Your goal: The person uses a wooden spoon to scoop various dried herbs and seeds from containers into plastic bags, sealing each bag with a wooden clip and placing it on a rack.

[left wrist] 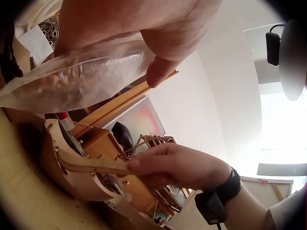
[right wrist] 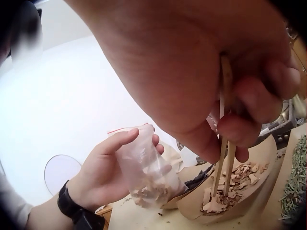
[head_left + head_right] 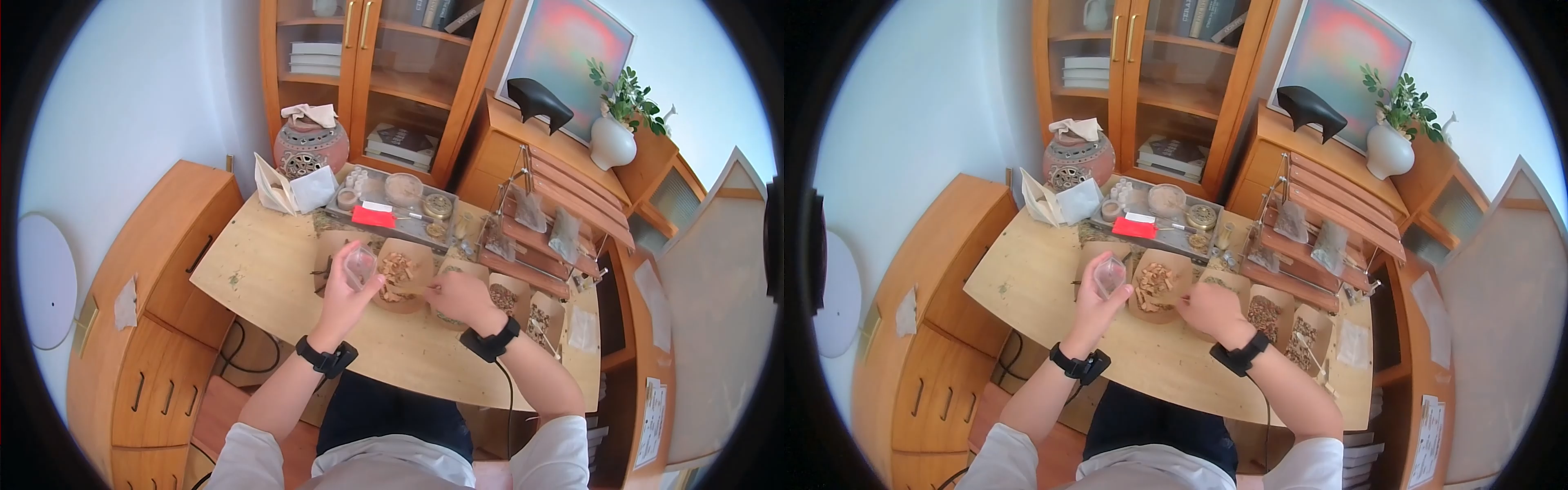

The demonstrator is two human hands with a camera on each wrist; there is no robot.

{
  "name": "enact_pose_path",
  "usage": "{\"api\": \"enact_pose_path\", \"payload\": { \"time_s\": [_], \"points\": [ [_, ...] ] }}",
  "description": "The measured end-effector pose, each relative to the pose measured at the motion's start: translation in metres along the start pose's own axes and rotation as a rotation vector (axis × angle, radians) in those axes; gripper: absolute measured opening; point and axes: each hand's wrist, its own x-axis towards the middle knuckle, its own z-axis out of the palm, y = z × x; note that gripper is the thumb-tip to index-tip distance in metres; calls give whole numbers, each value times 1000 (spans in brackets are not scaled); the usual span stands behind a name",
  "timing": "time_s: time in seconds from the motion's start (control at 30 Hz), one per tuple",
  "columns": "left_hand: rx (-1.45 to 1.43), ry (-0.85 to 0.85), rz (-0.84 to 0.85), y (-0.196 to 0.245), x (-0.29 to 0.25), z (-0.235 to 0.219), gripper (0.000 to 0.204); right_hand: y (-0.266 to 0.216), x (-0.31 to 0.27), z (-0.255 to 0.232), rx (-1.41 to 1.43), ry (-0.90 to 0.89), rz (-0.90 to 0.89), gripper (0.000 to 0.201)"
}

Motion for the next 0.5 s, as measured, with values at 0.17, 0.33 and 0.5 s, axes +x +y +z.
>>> {"api": "enact_pose_path", "payload": {
  "time_s": [0.17,0.33,0.5],
  "points": [
    [-9,11,-10,-4,0,-1,67,-27,9,-4,-124,-14,-5,28],
    [-15,10,-23,-2,0,-2,68,-35,19,5,-187,31,-57,32],
    [-24,6,-43,-1,0,-3,68,-34,25,0,-152,-56,4,28]
  ]
}}
